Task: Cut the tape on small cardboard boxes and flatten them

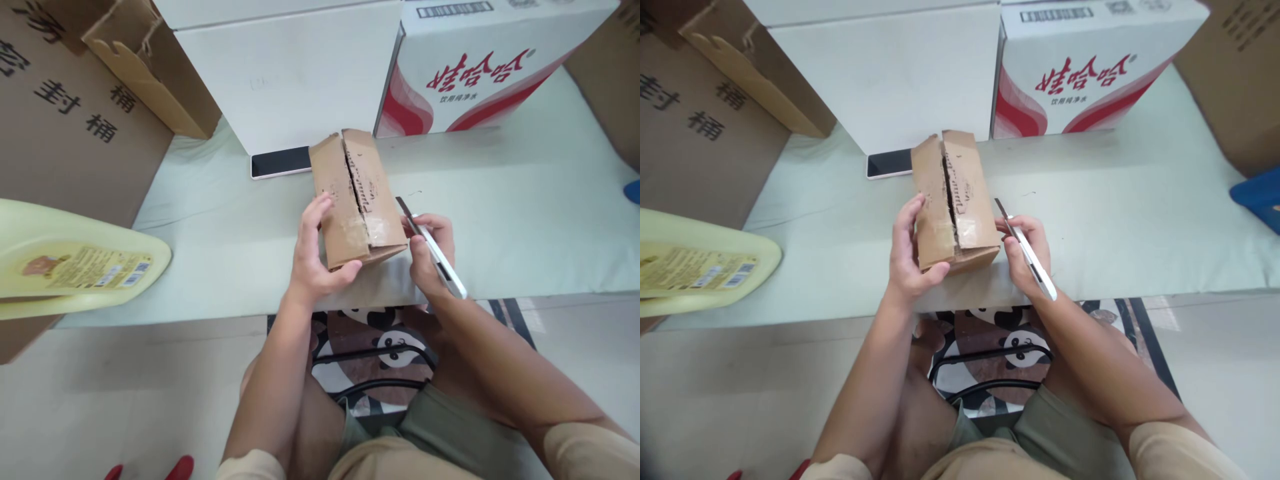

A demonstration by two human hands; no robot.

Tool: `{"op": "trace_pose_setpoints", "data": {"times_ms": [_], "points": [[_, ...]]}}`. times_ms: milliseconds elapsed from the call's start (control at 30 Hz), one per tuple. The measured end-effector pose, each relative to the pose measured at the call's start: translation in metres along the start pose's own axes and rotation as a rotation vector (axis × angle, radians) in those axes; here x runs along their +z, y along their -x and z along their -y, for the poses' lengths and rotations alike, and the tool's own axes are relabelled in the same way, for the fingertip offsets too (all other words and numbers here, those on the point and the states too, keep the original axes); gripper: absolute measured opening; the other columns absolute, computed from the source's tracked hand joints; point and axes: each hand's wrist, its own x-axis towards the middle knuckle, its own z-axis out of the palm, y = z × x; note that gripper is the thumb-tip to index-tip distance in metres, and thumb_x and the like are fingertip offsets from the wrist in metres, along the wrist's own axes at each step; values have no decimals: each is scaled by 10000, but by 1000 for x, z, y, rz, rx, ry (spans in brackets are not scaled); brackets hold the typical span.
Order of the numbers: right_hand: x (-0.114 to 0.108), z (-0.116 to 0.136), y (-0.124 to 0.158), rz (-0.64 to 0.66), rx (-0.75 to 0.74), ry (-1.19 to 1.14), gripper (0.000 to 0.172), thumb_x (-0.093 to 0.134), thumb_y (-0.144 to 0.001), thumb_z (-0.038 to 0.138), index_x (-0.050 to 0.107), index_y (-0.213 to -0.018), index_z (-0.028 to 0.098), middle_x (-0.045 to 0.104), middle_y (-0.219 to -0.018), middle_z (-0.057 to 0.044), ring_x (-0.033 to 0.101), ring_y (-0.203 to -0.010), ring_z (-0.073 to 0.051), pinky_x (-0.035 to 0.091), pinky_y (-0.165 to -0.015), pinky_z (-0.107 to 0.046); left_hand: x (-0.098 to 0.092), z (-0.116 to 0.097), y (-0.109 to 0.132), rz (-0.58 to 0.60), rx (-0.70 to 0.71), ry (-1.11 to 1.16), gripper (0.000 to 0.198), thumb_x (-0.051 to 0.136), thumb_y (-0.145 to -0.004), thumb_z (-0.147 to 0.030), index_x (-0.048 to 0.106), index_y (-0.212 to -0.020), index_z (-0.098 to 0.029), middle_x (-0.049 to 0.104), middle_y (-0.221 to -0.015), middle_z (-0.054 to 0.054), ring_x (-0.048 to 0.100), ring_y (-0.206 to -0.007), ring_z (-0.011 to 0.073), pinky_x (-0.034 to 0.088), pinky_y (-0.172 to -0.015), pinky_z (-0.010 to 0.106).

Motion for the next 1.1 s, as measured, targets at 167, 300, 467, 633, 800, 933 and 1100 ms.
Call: {"op": "trace_pose_setpoints", "data": {"times_ms": [167, 300, 467, 633, 800, 933, 1100], "points": [[1, 4, -1, 24, 45, 10, 304, 585, -1000, 569, 531, -1125, 298, 776, -1078, -64, 780, -857, -225, 632, -779, -413, -2, 1, 5, -157, -78, 55, 736, 484, -954, -758, 540, -1488, -256, 566, -1557, 168, 569, -1442, 348, 567, -1085, 440], [-11, 3, -9, 3, 127, 278, 285, 582, -981, 532, 531, -1123, 291, 765, -1052, -63, 741, -791, -220, 595, -735, -399, -2, -5, 3, -278, -122, 25, 670, 441, -987, -735, 650, -1373, -228, 664, -1452, 157, 661, -1335, 306, 595, -1030, 394], [-26, -13, -19, 303, 308, 799, 455, 597, -823, 291, 580, -1273, 224, 760, -1138, -133, 716, -975, -334, 591, -876, -527, -7, -12, 0, -358, -94, -137, 613, 359, -1055, -644, 713, -1258, -186, 768, -1274, 141, 751, -1171, 248, 622, -962, 352], [-27, -27, -15, 470, 352, 886, 584, 539, -821, 265, 550, -1395, 156, 729, -1255, -204, 689, -1152, -392, 562, -998, -593, -8, -14, 2, -387, -120, -385, 408, 628, -973, -525, 719, -1182, -187, 819, -1086, 90, 809, -927, 210, 658, -751, 291], [-27, -28, -16, 462, 300, 961, 710, 509, -794, 241, 492, -1495, 131, 676, -1365, -223, 647, -1230, -434, 529, -1035, -640, -7, -7, -2, -478, -359, -142, 446, 687, -916, -555, 703, -1166, -185, 796, -1102, 97, 785, -976, 205, 634, -805, 288], [-31, -28, -19, 420, 359, 1044, 735, 464, -841, 227, 441, -1564, 104, 655, -1381, -263, 629, -1214, -481, 498, -983, -731, -10, 2, -5, -617, -614, 179, 463, 700, -880, -612, 717, -1045, -181, 765, -1066, 84, 749, -1045, 218, 594, -957, 333], [-34, -27, -20, 361, 349, 934, 685, 509, -837, 248, 521, -1516, 168, 570, -1527, -228, 553, -1360, -453, 441, -1095, -737, -22, 2, -11, -919, -703, 261, 450, 723, -827, -620, 675, -881, -175, 736, -942, 49, 732, -992, 210, 580, -933, 333]]}}
